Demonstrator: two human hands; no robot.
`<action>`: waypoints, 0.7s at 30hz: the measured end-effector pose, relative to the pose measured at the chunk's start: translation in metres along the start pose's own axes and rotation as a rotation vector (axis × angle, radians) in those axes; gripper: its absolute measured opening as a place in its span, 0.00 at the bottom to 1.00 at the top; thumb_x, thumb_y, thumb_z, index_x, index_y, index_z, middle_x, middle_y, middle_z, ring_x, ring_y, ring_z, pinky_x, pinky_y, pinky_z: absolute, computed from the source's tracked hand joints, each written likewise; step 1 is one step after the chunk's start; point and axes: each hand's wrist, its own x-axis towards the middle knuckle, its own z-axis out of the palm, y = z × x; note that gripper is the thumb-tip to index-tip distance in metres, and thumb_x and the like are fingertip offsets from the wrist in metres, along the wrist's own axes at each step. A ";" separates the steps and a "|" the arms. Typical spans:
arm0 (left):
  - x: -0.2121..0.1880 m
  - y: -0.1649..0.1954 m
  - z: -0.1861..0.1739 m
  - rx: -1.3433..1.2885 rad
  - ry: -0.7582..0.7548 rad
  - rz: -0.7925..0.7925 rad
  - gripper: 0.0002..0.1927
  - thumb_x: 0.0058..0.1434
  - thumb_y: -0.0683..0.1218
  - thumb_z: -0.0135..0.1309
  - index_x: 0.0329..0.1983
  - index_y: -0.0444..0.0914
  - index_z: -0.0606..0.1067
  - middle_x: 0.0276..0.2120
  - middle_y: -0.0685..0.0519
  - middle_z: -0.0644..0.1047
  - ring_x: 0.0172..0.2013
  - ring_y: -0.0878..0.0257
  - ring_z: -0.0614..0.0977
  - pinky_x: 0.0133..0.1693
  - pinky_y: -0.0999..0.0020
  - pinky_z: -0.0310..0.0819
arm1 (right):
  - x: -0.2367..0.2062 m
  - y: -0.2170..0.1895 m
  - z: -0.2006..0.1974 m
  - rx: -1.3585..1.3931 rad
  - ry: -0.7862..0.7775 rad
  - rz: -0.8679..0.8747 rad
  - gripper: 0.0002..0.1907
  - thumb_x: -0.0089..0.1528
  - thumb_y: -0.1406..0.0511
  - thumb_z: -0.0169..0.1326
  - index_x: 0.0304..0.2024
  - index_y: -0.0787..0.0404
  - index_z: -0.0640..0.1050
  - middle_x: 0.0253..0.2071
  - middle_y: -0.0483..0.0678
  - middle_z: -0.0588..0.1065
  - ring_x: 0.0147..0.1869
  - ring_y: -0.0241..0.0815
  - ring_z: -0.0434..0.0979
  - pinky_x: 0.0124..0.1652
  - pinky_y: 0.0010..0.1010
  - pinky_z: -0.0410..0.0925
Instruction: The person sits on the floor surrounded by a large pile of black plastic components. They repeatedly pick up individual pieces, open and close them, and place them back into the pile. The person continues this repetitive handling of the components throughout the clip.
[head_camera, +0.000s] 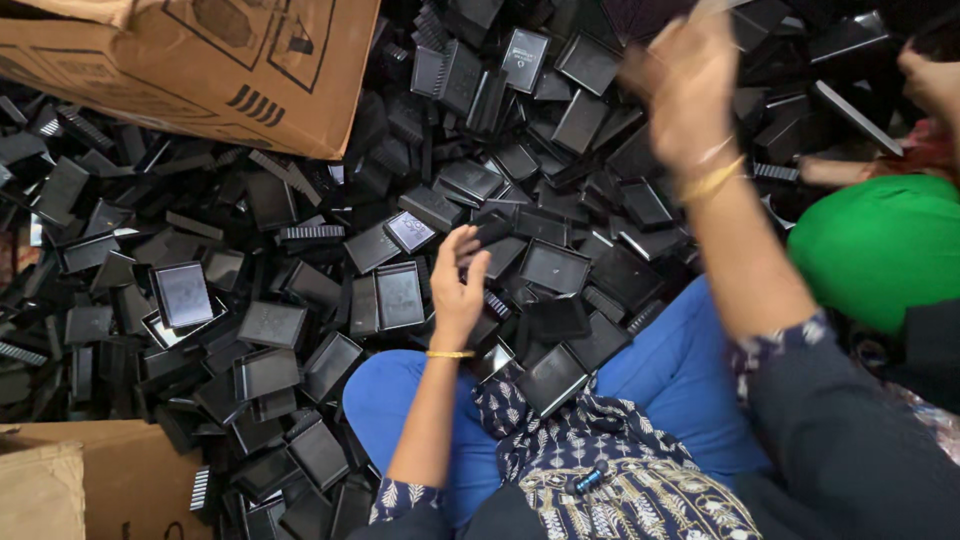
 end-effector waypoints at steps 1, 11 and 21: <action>0.002 -0.002 -0.004 0.030 0.011 -0.025 0.19 0.66 0.40 0.55 0.59 0.32 0.70 0.51 0.41 0.78 0.49 0.57 0.83 0.49 0.66 0.77 | 0.023 -0.013 -0.008 0.118 -0.037 -0.034 0.19 0.64 0.61 0.63 0.53 0.58 0.72 0.48 0.44 0.77 0.54 0.39 0.80 0.55 0.34 0.77; 0.032 -0.061 0.017 0.391 -0.113 0.090 0.08 0.63 0.39 0.56 0.45 0.35 0.76 0.40 0.45 0.78 0.44 0.47 0.81 0.47 0.58 0.75 | -0.159 0.100 0.007 -1.270 -1.081 0.151 0.31 0.53 0.47 0.65 0.49 0.60 0.77 0.54 0.57 0.71 0.57 0.60 0.71 0.52 0.47 0.68; 0.084 -0.136 0.081 0.968 -0.680 0.098 0.15 0.53 0.42 0.53 0.44 0.35 0.76 0.46 0.46 0.79 0.50 0.48 0.77 0.47 0.52 0.73 | -0.183 0.116 0.003 -1.455 -0.890 0.380 0.45 0.47 0.57 0.67 0.64 0.61 0.66 0.62 0.51 0.63 0.58 0.59 0.69 0.50 0.46 0.72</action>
